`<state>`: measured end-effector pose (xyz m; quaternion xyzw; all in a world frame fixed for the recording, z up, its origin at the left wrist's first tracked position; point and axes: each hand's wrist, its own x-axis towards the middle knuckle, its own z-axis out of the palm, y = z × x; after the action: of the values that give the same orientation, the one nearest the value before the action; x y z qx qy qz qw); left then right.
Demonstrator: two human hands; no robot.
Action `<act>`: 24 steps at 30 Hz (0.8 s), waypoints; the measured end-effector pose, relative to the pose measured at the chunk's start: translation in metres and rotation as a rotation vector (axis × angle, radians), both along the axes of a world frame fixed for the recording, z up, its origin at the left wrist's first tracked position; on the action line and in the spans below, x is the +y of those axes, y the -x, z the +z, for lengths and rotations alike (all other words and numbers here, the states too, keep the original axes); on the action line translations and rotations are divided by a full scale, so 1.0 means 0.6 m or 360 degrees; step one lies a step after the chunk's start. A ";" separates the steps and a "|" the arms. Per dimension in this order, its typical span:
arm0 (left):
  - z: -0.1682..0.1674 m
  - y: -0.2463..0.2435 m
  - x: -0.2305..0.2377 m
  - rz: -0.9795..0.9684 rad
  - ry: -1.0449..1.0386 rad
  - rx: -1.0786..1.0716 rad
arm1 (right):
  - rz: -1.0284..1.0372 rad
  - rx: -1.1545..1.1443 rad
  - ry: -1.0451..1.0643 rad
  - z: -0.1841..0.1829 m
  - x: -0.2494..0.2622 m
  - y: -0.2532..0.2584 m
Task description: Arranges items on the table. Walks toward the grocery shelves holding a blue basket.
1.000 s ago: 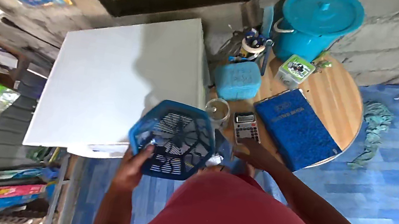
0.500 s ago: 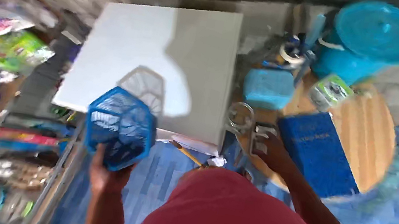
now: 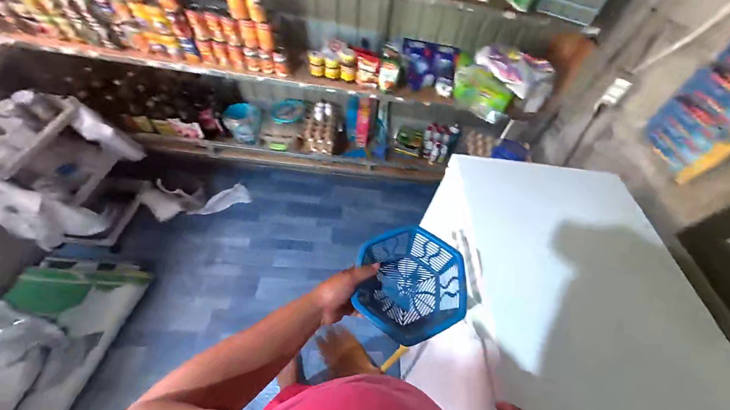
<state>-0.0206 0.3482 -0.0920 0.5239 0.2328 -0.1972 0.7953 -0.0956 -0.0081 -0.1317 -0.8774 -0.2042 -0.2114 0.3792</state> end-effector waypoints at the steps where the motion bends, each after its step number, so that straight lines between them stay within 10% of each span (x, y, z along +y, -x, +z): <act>1: -0.012 0.008 0.039 0.0080 0.0004 0.0058 | 0.0049 -0.0009 -0.0064 -0.008 0.036 -0.020; 12: -0.052 -0.009 0.400 0.0300 -0.0250 0.0346 | 0.0524 0.1819 -0.0694 -0.044 0.568 -0.220; 24: -0.165 -0.233 0.692 0.0188 -0.0565 0.0166 | 0.0381 0.2358 -0.0666 -0.168 0.897 -0.616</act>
<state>0.1194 0.7633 -0.1908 0.6305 0.3352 -0.1330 0.6873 0.2740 0.5298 -0.2323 -0.6720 0.0532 0.4381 0.5947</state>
